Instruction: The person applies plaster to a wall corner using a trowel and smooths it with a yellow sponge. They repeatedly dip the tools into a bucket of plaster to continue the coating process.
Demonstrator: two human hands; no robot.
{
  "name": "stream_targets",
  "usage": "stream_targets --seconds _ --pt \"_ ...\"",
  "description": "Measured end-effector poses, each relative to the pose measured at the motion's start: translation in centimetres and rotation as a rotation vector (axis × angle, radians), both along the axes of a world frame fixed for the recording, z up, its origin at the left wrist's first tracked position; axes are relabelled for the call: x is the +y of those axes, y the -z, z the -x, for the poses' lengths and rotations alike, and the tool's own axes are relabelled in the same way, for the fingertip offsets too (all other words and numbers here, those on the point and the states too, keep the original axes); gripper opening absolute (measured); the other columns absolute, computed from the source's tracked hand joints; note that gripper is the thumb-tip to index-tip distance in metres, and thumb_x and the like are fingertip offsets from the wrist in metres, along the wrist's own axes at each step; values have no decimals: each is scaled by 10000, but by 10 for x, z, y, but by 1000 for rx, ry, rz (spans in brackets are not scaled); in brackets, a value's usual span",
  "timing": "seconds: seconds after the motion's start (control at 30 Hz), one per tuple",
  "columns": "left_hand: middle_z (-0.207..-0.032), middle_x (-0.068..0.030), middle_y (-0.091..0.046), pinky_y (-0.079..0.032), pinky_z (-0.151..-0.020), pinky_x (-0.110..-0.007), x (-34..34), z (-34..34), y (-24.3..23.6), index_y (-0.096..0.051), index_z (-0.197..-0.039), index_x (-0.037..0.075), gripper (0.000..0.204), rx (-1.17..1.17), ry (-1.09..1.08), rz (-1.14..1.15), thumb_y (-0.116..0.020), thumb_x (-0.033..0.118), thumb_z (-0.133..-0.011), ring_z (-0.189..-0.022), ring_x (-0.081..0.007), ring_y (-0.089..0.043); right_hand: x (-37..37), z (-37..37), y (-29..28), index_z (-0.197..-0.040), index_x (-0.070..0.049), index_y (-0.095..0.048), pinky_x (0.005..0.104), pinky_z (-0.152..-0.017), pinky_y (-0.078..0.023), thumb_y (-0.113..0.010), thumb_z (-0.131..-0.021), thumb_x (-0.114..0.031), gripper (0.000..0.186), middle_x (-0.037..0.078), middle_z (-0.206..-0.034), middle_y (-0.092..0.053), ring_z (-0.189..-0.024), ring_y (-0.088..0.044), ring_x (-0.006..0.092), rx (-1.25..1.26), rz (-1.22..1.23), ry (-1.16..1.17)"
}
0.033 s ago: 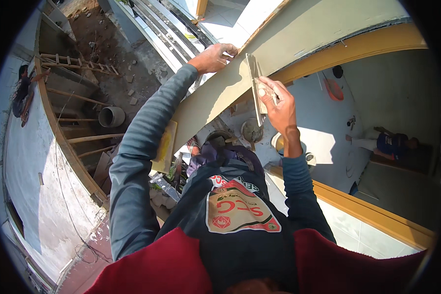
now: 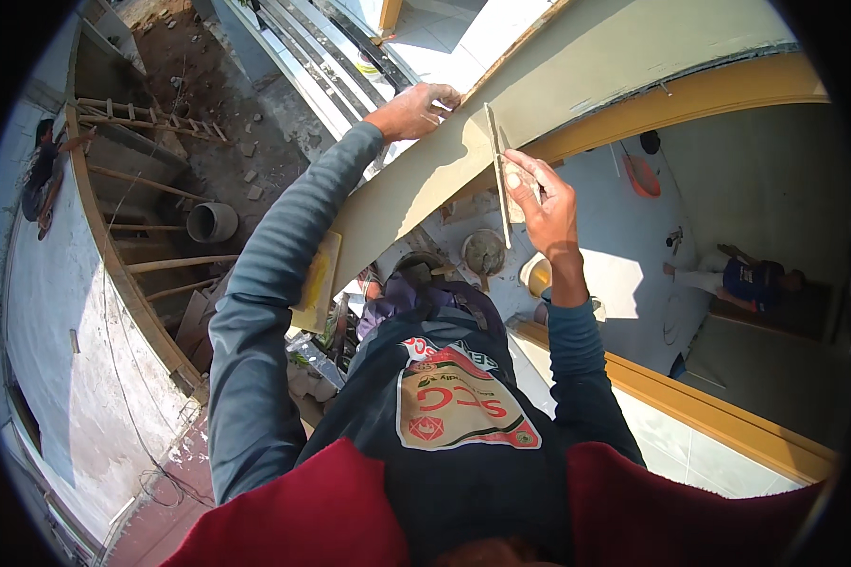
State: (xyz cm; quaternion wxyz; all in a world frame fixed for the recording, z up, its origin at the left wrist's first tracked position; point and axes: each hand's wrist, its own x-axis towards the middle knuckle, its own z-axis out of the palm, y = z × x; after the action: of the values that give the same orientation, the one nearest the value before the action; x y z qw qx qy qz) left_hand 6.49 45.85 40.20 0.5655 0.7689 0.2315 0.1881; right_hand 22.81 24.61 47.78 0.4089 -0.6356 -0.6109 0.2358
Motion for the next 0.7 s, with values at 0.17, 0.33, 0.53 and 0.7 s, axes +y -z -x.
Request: stream_targets --seconds 0.17,0.33,0.53,0.7 --pt "-1219 -216 -622 -540 -970 -395 1 -8 -3 -562 -1237 -72 461 37 33 -98 -421 -167 -809 -1185 -323 -629 -11 -33 26 -1343 91 -509 315 -959 -518 -576 -961 -61 416 170 -1219 -655 -1109 -651 211 1185 289 -110" --pt "-1198 -195 -632 -537 -964 -378 6 -9 3 -583 -1203 -55 353 10 77 -154 -549 -109 -856 -1160 -312 -641 -22 -11 26 -1390 90 -441 355 -940 -554 -513 -937 -65 484 201 -1247 -641 -1076 -678 258 1188 151 -47" --pt "-1193 -178 -643 -540 -935 -365 10 -13 6 -603 -1201 -30 355 47 75 -146 -593 -79 -849 -1133 -294 -654 -37 -16 35 -1386 63 -487 506 -1042 -473 -499 -886 -119 533 224 -1321 -604 -1167 -629 353 1642 66 -329" --pt "-1144 -171 -654 -537 -952 -360 13 -13 10 -598 -1201 -46 360 18 88 -182 -553 -100 -848 -1100 -279 -662 -34 19 37 -1395 -6 -503 512 -1139 -355 -586 -829 -100 580 157 -1381 -570 -1302 -517 336 1724 36 -276"
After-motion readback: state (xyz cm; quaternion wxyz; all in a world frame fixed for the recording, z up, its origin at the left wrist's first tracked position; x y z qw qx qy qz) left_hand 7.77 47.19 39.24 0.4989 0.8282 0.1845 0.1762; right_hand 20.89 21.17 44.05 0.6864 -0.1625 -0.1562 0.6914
